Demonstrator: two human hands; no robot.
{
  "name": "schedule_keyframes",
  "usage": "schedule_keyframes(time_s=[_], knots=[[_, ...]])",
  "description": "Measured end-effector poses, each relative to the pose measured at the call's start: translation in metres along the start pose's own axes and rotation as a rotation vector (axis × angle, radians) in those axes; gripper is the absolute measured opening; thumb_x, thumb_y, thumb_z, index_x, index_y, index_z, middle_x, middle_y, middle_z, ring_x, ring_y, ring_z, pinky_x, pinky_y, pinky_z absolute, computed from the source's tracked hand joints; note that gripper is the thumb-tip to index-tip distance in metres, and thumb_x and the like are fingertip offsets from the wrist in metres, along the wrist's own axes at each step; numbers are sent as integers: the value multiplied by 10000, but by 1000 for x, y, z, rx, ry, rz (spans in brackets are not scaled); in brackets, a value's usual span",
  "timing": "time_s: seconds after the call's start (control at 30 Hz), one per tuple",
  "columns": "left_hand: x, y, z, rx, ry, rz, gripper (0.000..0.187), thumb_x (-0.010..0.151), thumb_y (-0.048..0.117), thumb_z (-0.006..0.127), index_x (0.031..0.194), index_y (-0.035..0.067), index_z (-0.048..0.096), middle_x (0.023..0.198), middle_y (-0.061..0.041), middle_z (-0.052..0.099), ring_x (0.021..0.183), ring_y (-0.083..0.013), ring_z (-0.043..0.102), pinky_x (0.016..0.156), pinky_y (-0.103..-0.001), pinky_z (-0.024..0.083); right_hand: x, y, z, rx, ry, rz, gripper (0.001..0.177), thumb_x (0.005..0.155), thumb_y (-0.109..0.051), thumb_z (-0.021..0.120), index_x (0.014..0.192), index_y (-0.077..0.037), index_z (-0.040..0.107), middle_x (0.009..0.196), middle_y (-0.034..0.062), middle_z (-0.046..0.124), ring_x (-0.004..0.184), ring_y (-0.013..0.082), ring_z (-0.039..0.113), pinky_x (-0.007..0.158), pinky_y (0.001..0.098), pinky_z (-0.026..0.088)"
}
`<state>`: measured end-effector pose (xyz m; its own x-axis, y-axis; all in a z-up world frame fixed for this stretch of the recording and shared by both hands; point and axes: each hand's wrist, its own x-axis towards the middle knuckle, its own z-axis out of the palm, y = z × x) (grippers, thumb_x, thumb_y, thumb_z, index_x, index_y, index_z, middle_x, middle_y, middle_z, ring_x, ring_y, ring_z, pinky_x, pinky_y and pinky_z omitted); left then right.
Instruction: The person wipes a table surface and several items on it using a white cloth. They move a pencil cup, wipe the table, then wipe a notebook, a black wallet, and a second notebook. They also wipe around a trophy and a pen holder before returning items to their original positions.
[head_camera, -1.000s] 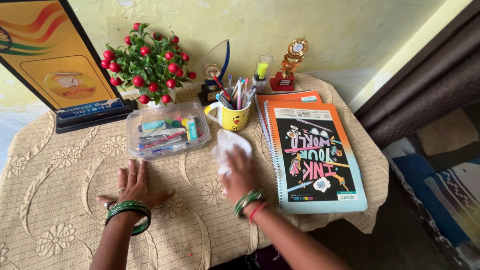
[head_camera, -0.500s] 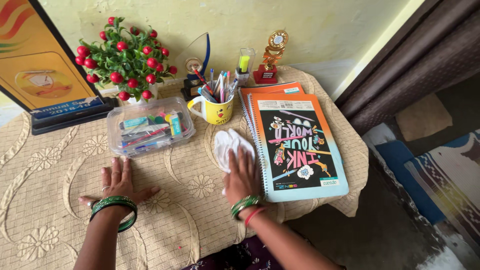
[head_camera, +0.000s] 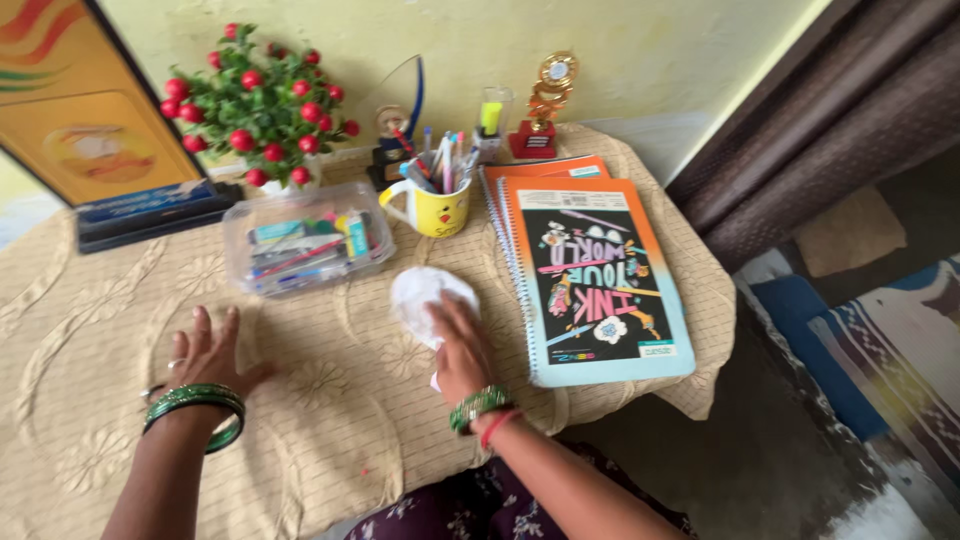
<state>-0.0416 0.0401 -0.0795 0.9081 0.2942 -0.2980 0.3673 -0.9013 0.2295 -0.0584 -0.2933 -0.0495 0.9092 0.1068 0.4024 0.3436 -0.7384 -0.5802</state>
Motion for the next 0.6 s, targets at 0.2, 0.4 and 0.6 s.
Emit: schedule_keyframes(time_s=[0.2,0.4,0.6], knots=[[-36,-26,-25,91,-72,-94,1045,699,706,743,1569,514,198,1718,148,53,1582,-262,122,1137,-749,285,-52,-61,36,208,-469,-372,579,888,137,528,1419,-91,570,1458,165,597,1357,317,570,1149,395,468],[-33,-51,-31,132,-113,-60,886,813,702,629,1569,524,203,1721,162,45,1578,-234,168,1145,-762,268,-44,-105,43,419,-496,-697,741,809,180,508,1496,-97,516,1495,161,593,1313,306,616,1163,403,481],[-31,-97,-35,114,2,-66,582,991,500,447,1561,506,327,1704,154,199,1487,-321,342,1160,-559,408,-11,-95,75,268,-354,-178,509,934,105,491,1402,-77,572,1360,153,638,1229,291,638,1047,379,523]])
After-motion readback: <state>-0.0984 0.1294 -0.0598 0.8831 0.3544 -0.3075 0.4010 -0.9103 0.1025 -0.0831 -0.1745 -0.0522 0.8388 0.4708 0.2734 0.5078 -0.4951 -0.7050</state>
